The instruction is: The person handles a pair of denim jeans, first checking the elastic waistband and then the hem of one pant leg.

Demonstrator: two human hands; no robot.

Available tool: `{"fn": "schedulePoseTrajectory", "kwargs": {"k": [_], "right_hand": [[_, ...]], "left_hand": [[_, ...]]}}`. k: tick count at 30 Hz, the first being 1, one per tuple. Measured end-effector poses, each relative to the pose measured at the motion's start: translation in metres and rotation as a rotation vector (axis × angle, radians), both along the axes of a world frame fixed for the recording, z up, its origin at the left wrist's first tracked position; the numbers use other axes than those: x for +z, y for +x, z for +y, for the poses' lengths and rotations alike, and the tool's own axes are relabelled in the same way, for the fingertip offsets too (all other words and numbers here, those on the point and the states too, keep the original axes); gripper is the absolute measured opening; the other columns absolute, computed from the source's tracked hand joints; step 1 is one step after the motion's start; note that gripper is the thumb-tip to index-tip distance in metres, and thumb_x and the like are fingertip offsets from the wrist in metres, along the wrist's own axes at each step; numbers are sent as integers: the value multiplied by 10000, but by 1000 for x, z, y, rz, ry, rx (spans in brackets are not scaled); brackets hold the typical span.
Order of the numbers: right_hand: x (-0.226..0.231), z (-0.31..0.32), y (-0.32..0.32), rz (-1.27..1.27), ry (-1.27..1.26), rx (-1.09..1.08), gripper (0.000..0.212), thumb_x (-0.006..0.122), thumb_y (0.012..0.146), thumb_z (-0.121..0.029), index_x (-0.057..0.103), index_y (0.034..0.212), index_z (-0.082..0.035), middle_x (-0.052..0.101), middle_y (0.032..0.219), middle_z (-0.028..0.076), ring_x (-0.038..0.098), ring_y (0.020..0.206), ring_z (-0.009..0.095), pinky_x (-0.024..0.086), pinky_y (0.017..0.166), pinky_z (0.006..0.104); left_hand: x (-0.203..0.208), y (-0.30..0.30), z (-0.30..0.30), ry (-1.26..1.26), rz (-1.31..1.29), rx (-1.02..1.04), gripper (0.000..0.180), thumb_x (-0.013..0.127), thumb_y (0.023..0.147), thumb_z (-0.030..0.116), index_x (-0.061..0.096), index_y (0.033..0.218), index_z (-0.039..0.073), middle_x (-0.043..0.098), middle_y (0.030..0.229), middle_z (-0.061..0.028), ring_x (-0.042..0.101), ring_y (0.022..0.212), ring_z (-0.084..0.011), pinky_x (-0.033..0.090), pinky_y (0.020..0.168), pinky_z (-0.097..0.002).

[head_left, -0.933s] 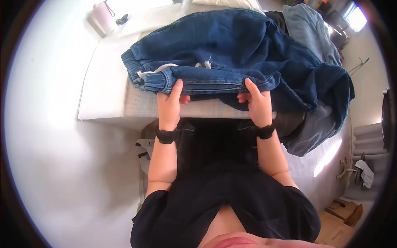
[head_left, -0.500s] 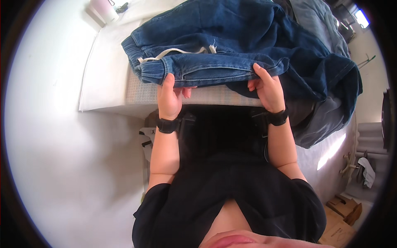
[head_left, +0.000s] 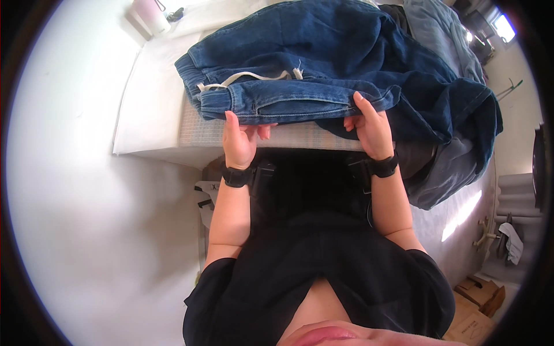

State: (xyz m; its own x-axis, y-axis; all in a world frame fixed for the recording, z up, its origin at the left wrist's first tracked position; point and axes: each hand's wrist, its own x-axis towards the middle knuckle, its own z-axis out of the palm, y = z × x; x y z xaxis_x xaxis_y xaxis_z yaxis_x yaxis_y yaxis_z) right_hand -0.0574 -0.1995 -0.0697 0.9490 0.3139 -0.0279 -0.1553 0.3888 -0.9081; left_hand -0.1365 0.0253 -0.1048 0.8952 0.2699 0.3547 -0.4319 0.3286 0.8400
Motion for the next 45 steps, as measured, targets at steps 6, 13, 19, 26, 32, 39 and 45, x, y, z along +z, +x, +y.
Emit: {"fn": "schedulePoseTrajectory", "kwargs": {"k": [6,13,19,26,32,39,45], "right_hand": [[-1,0,0,12,7,-2,165,559,848,-205,555,852,-41,580,723,47,544,556,131,413,496,239],[-1,1,-1,8,9,3,171,562,848,-199,548,870,-31,576,739,50,546,560,138,419,498,243],[0,1,-1,18,16,-9,175,565,846,-192,545,883,-23,576,752,55,545,559,143,422,497,245],[-2,-2,-1,10,23,4,177,567,845,-192,540,909,-29,578,775,54,545,561,143,428,496,244],[-1,0,-2,13,21,-11,182,569,843,-193,535,915,-29,578,783,50,547,563,137,433,498,236],[-2,-1,-1,-5,19,-6,184,568,843,-194,534,913,-27,577,779,50,549,560,132,433,488,233],[-3,-1,-2,-18,24,2,187,561,847,-195,532,918,-25,573,777,49,550,559,126,436,483,227]], "left_hand": [[-5,0,1,-6,8,-9,701,224,878,572,552,981,-39,597,734,-132,497,575,-181,406,582,-282],[-5,1,2,31,-20,-40,716,230,867,591,550,1001,-35,582,712,-114,489,576,-181,408,621,-304],[-5,0,2,44,-22,-64,604,275,887,496,548,970,-37,564,684,-103,490,587,-184,418,664,-327],[3,-3,-4,34,46,15,331,432,834,235,524,991,-42,569,720,-110,497,565,-170,439,622,-312],[0,-1,-2,9,17,-3,243,488,810,123,520,1005,-17,585,786,-110,525,594,-152,422,533,-250],[2,0,-4,101,23,38,222,517,831,173,536,966,-2,584,758,-82,522,587,-135,417,530,-236],[23,7,-31,163,145,-79,268,479,862,232,568,878,-20,605,726,-117,508,571,-155,399,527,-258]]}}
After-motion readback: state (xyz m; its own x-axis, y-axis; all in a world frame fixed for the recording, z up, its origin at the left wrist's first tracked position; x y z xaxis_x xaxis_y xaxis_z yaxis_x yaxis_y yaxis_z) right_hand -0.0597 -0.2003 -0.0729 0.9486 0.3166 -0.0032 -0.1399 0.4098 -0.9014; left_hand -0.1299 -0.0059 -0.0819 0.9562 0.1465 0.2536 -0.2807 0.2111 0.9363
